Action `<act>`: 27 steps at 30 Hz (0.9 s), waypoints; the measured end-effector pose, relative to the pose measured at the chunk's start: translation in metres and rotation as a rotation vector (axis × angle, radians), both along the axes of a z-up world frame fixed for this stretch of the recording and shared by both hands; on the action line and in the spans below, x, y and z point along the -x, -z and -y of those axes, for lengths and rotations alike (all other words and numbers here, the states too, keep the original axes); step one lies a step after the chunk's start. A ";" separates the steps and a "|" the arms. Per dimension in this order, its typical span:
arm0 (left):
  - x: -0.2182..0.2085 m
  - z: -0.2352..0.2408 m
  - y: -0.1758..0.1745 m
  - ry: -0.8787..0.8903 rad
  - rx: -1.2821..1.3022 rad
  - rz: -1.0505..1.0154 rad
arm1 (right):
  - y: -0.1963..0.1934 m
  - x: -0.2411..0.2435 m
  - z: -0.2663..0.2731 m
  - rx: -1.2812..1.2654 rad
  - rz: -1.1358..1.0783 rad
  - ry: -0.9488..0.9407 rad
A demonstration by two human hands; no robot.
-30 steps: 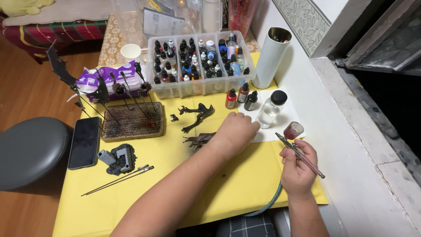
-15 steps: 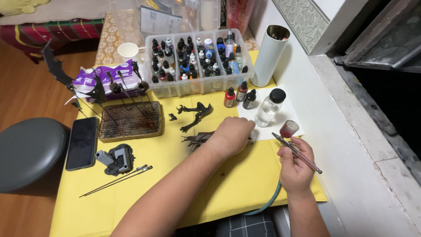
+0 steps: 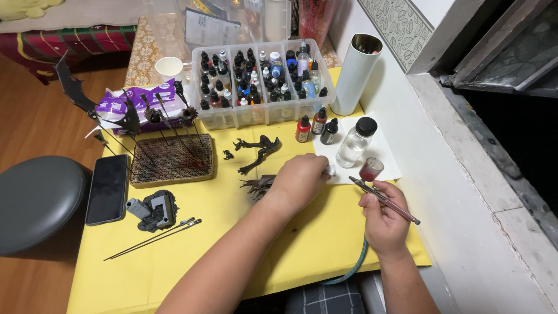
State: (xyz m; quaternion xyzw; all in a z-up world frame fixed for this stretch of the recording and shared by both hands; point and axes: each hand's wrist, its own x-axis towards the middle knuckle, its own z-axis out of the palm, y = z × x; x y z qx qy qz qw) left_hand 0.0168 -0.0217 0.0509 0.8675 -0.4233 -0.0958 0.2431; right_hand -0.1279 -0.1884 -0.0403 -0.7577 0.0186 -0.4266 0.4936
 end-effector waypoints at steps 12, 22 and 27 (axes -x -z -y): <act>0.006 -0.020 0.034 -0.112 0.214 0.010 | -0.019 -0.026 -0.028 0.075 -0.034 -0.101; 0.004 -0.023 0.038 -0.104 0.271 0.012 | -0.010 -0.033 -0.029 0.023 -0.095 -0.176; 0.005 -0.023 0.031 -0.047 0.225 0.077 | -0.001 -0.033 -0.020 -0.042 -0.051 -0.231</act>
